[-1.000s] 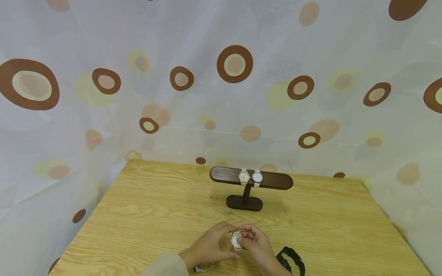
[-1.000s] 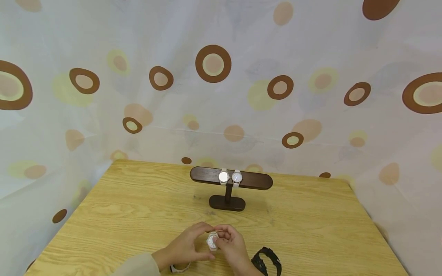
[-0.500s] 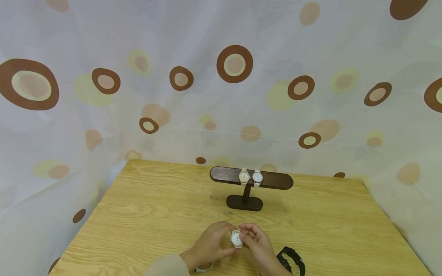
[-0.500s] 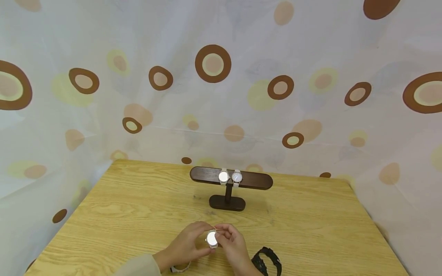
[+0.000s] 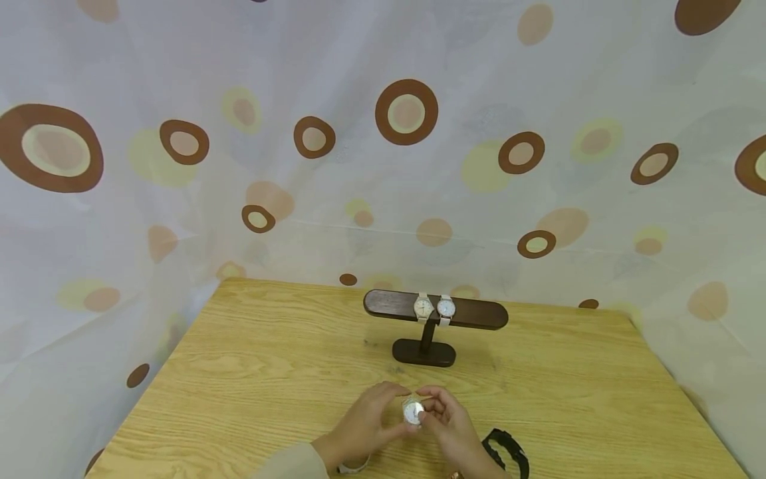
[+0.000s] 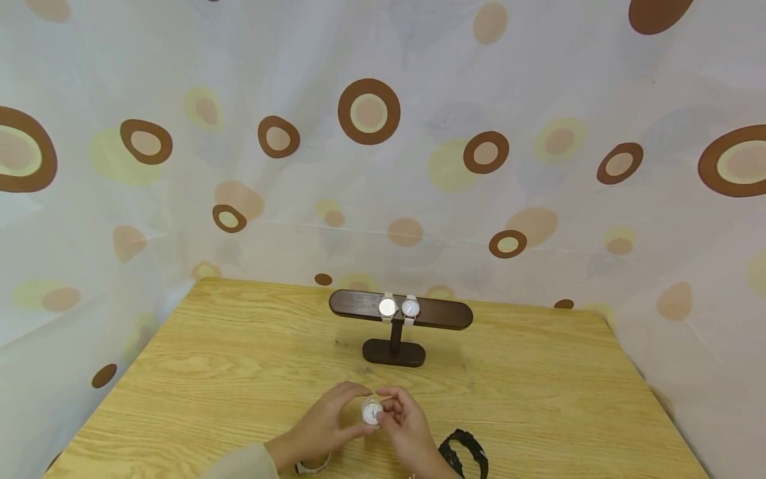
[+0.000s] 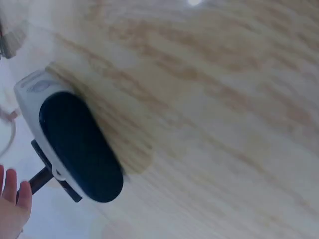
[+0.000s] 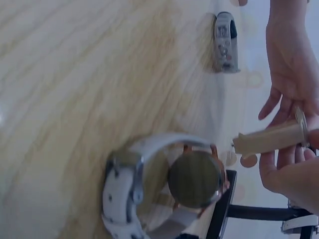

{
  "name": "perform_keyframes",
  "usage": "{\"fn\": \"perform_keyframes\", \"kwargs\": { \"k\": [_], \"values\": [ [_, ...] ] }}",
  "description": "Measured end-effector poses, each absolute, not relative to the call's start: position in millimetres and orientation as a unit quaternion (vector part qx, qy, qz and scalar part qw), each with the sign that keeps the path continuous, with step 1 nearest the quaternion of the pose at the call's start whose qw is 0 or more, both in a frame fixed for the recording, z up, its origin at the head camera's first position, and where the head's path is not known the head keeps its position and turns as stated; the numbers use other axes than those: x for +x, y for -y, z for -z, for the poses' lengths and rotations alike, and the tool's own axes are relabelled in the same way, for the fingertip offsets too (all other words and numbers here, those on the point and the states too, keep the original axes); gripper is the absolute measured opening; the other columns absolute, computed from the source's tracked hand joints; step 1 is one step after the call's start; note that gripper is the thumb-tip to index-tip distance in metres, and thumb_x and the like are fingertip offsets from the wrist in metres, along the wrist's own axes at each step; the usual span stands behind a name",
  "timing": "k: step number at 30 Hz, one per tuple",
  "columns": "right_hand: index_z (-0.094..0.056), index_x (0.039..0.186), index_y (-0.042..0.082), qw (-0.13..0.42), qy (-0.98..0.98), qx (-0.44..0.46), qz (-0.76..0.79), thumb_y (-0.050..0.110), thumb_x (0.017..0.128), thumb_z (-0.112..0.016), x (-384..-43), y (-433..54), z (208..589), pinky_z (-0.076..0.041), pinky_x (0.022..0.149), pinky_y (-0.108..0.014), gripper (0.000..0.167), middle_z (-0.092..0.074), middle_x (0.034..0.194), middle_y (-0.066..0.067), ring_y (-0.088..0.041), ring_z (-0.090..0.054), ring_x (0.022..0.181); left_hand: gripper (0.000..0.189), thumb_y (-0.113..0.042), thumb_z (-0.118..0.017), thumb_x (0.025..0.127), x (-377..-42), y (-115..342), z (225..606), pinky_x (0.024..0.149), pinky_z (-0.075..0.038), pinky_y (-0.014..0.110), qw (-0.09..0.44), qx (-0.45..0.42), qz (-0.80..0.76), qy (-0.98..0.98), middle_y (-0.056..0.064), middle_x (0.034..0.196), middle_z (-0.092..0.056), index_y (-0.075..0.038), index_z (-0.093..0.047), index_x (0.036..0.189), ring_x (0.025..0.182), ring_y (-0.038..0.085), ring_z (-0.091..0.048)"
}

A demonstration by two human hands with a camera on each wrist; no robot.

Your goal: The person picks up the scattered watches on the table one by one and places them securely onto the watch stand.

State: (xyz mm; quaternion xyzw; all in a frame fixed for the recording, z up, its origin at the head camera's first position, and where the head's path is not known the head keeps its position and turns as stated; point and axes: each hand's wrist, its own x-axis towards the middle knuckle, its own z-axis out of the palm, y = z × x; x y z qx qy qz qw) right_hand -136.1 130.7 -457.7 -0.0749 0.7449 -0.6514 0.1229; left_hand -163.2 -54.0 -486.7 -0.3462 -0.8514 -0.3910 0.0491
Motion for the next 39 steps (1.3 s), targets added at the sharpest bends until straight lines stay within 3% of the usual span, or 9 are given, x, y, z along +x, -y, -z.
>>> {"fn": "perform_keyframes", "kwargs": {
  "k": [3,6,12,18,22,30,36,39],
  "values": [
    [-0.031,0.131,-0.011,0.154,-0.746,-0.137,0.633,0.006,0.094,-0.048,-139,-138,456,-0.050,0.071,-0.021,0.044,-0.061,0.099,-0.013,-0.004,-0.058,0.079,0.035,-0.037,-0.049,0.095,-165,55,481,0.093,-0.049,0.033,-0.050,-0.325,0.456,0.827,0.001,0.114,-0.062,-0.010,-0.060,0.114,0.109,0.015,-0.057],
    [-0.028,0.131,-0.013,0.186,-0.737,-0.178,0.625,0.008,0.095,-0.049,-142,-144,455,-0.047,0.068,-0.019,0.048,-0.062,0.096,-0.012,-0.004,-0.058,0.077,0.027,-0.029,-0.050,0.096,-167,55,475,0.087,-0.050,0.029,-0.112,-0.301,0.501,0.804,0.003,0.106,-0.066,-0.009,-0.066,0.103,0.100,0.011,-0.059],
    [-0.030,0.128,-0.015,0.222,-0.721,-0.207,0.623,0.011,0.093,-0.054,-148,-154,452,-0.048,0.069,-0.020,0.049,-0.063,0.095,-0.011,-0.006,-0.059,0.076,0.017,-0.016,-0.060,0.090,-166,53,466,0.072,-0.051,0.019,-0.190,-0.255,0.554,0.770,0.012,0.092,-0.069,-0.001,-0.070,0.092,0.080,0.001,-0.058],
    [-0.033,0.125,-0.017,0.231,-0.709,-0.262,0.613,0.010,0.095,-0.050,-151,-158,452,-0.046,0.068,-0.019,0.044,-0.061,0.089,0.001,-0.002,-0.056,0.074,0.020,-0.013,-0.062,0.089,-167,51,464,0.073,-0.052,0.020,-0.260,-0.223,0.579,0.740,0.018,0.095,-0.069,0.004,-0.069,0.097,0.078,0.003,-0.060],
    [-0.034,0.124,-0.019,0.235,-0.703,-0.282,0.609,0.010,0.096,-0.048,-154,-159,451,-0.046,0.067,-0.018,0.042,-0.058,0.087,0.005,0.001,-0.055,0.074,0.021,-0.012,-0.062,0.088,-166,49,464,0.074,-0.053,0.024,-0.300,-0.189,0.594,0.722,0.015,0.092,-0.070,0.006,-0.068,0.099,0.077,0.004,-0.060],
    [-0.042,0.117,-0.018,0.202,-0.730,-0.269,0.595,0.009,0.096,-0.048,-154,-157,449,-0.046,0.066,-0.018,0.035,-0.054,0.089,0.000,0.000,-0.052,0.076,0.022,-0.009,-0.061,0.088,-162,45,464,0.077,-0.056,0.031,-0.322,-0.138,0.602,0.717,0.006,0.091,-0.070,0.007,-0.065,0.103,0.074,0.004,-0.060],
    [-0.050,0.115,-0.013,0.121,-0.784,-0.201,0.574,0.016,0.095,-0.053,-154,-154,448,-0.049,0.073,-0.019,0.035,-0.058,0.102,-0.020,0.000,-0.054,0.086,0.021,-0.007,-0.061,0.087,-156,37,468,0.077,-0.057,0.031,-0.287,-0.120,0.643,0.699,0.008,0.087,-0.070,0.009,-0.063,0.101,0.077,0.007,-0.064],
    [-0.053,0.115,-0.010,0.083,-0.801,-0.165,0.569,0.017,0.094,-0.054,-154,-153,447,-0.049,0.076,-0.020,0.034,-0.059,0.106,-0.023,0.001,-0.054,0.089,0.021,-0.009,-0.062,0.087,-155,36,469,0.077,-0.057,0.032,-0.261,-0.102,0.658,0.699,0.008,0.086,-0.071,0.007,-0.063,0.101,0.077,0.008,-0.064]
  ]
}}
